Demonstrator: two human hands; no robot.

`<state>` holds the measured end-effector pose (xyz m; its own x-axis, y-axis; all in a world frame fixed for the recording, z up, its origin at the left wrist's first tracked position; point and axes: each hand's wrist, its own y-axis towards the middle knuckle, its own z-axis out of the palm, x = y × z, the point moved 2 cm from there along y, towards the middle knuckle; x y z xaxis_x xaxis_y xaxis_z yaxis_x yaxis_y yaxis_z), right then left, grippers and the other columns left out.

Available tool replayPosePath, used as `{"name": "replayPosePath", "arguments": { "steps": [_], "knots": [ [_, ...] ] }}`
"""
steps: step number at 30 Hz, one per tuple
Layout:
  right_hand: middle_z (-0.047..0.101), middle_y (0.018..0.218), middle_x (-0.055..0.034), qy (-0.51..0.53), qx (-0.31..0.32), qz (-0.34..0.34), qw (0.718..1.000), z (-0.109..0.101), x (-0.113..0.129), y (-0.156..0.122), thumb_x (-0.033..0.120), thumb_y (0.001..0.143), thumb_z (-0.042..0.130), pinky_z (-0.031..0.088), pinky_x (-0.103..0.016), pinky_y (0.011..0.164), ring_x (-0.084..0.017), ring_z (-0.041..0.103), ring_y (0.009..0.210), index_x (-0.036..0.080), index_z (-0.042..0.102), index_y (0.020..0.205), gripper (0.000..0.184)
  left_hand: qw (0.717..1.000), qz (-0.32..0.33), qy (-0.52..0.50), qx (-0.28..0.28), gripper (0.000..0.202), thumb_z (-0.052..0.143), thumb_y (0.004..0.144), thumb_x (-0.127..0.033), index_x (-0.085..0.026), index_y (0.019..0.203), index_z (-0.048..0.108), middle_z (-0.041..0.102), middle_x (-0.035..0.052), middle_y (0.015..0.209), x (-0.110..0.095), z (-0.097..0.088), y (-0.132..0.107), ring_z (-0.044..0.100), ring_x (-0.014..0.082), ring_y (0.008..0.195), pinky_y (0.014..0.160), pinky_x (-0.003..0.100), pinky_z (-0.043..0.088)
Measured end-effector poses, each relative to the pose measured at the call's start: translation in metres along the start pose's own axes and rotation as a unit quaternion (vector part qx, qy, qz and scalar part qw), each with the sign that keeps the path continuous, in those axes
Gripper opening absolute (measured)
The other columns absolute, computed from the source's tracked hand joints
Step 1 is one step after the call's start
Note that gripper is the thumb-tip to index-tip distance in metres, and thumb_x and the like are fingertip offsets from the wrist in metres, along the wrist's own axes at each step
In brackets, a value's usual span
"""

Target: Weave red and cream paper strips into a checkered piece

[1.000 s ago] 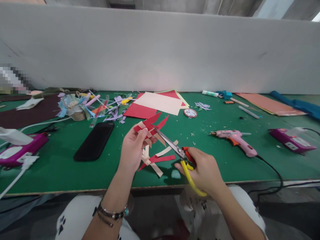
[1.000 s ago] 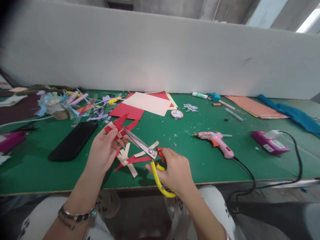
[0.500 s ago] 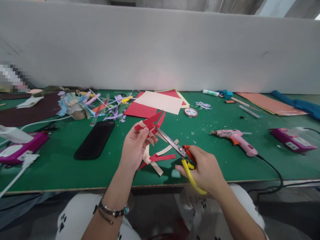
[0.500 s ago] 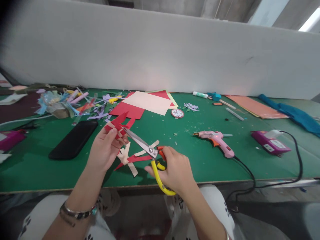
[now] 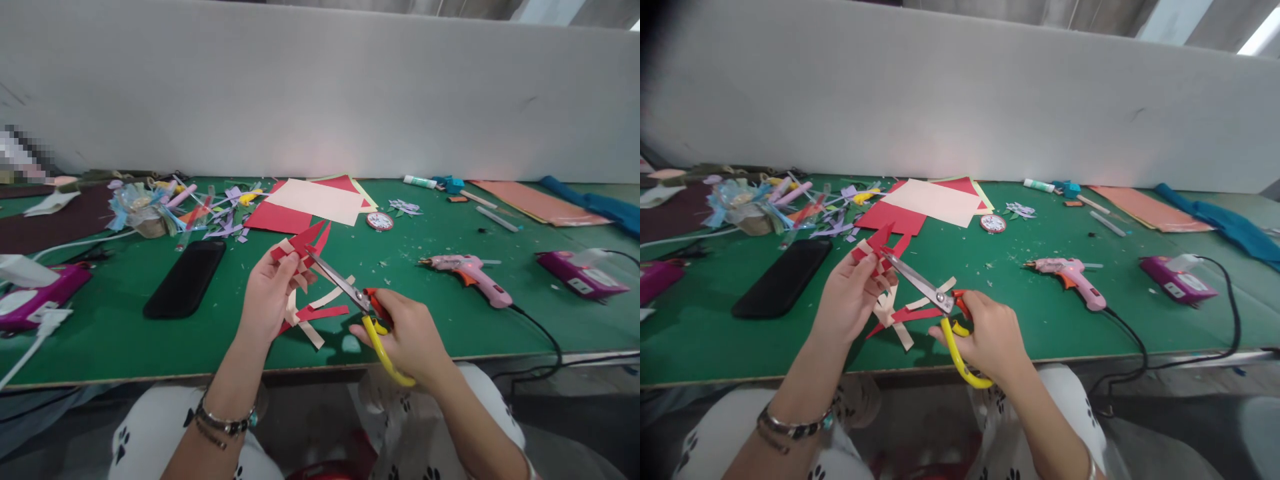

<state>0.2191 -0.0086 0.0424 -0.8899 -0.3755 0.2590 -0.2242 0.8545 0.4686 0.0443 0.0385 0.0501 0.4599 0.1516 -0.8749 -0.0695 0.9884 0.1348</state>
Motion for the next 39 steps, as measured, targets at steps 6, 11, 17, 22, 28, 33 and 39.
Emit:
{"name": "replayPosePath", "arguments": {
  "steps": [6, 11, 17, 22, 28, 33, 39],
  "knots": [
    [0.041, 0.048, 0.0025, 0.028, 0.019, 0.016, 0.999, 0.002, -0.001, 0.000, 0.057, 0.072, 0.041, 0.023, -0.020, 0.042, -0.010, 0.034, 0.042, 0.020, 0.038, 0.058, 0.040, 0.999, 0.023, 0.029, 0.008, 0.018, 0.066, 0.065, -0.033, -0.018, 0.066, 0.056, 0.060, -0.0036, 0.060, 0.001, -0.002, -0.002, 0.055, 0.0073, 0.047, 0.050, 0.019, 0.048],
    [0.036, 0.046, 0.0043, 0.055, 0.041, 0.019, 0.997, 0.002, 0.001, 0.001, 0.056, 0.072, 0.042, 0.023, -0.019, 0.042, -0.008, 0.030, 0.041, 0.020, 0.033, 0.054, 0.040, 0.999, 0.020, 0.035, 0.005, 0.022, 0.066, 0.064, -0.035, -0.017, 0.061, 0.054, 0.057, -0.0037, 0.056, 0.001, -0.002, -0.001, 0.054, 0.0073, 0.046, 0.048, 0.019, 0.046],
    [0.035, 0.046, 0.0043, 0.051, 0.025, 0.013, 0.998, 0.000, 0.002, 0.001, 0.054, 0.073, 0.041, 0.023, -0.019, 0.042, -0.008, 0.030, 0.041, 0.021, 0.032, 0.055, 0.040, 0.999, 0.015, 0.042, 0.012, 0.022, 0.066, 0.064, -0.035, -0.017, 0.061, 0.054, 0.056, -0.0035, 0.054, -0.001, 0.000, -0.002, 0.053, 0.0077, 0.043, 0.039, 0.017, 0.042],
    [0.033, 0.046, 0.0047, 0.050, 0.019, 0.007, 0.999, 0.001, 0.001, 0.001, 0.053, 0.074, 0.041, 0.022, -0.019, 0.042, -0.008, 0.028, 0.041, 0.021, 0.028, 0.054, 0.039, 0.999, 0.010, 0.030, 0.017, 0.020, 0.066, 0.064, -0.034, -0.017, 0.063, 0.055, 0.057, -0.0036, 0.058, 0.000, 0.001, -0.003, 0.055, 0.0071, 0.046, 0.043, 0.017, 0.045],
    [0.031, 0.046, 0.0054, 0.073, 0.040, 0.016, 0.996, 0.003, 0.001, 0.000, 0.051, 0.074, 0.043, 0.022, -0.018, 0.042, -0.007, 0.026, 0.042, 0.021, 0.027, 0.054, 0.040, 1.000, 0.002, 0.026, 0.013, 0.023, 0.067, 0.062, -0.035, -0.016, 0.060, 0.054, 0.057, -0.0036, 0.056, -0.001, 0.002, -0.003, 0.055, 0.0070, 0.045, 0.046, 0.018, 0.047],
    [0.027, 0.045, 0.0064, 0.106, 0.061, 0.029, 0.992, 0.006, 0.001, 0.000, 0.053, 0.074, 0.042, 0.021, -0.018, 0.041, -0.006, 0.022, 0.042, 0.020, 0.024, 0.053, 0.043, 1.000, 0.008, 0.015, 0.004, 0.023, 0.068, 0.062, -0.035, -0.016, 0.065, 0.055, 0.056, -0.0041, 0.055, 0.001, 0.002, -0.002, 0.055, 0.0067, 0.045, 0.045, 0.016, 0.045],
    [0.024, 0.045, 0.0071, 0.142, 0.075, 0.036, 0.986, 0.011, -0.002, 0.000, 0.054, 0.073, 0.044, 0.018, -0.018, 0.040, -0.006, 0.019, 0.043, 0.019, 0.023, 0.051, 0.046, 1.000, 0.007, 0.006, -0.006, 0.023, 0.067, 0.063, -0.035, -0.016, 0.065, 0.055, 0.057, -0.0048, 0.056, 0.005, 0.002, -0.002, 0.056, 0.0063, 0.046, 0.050, 0.017, 0.048]
  ]
}}
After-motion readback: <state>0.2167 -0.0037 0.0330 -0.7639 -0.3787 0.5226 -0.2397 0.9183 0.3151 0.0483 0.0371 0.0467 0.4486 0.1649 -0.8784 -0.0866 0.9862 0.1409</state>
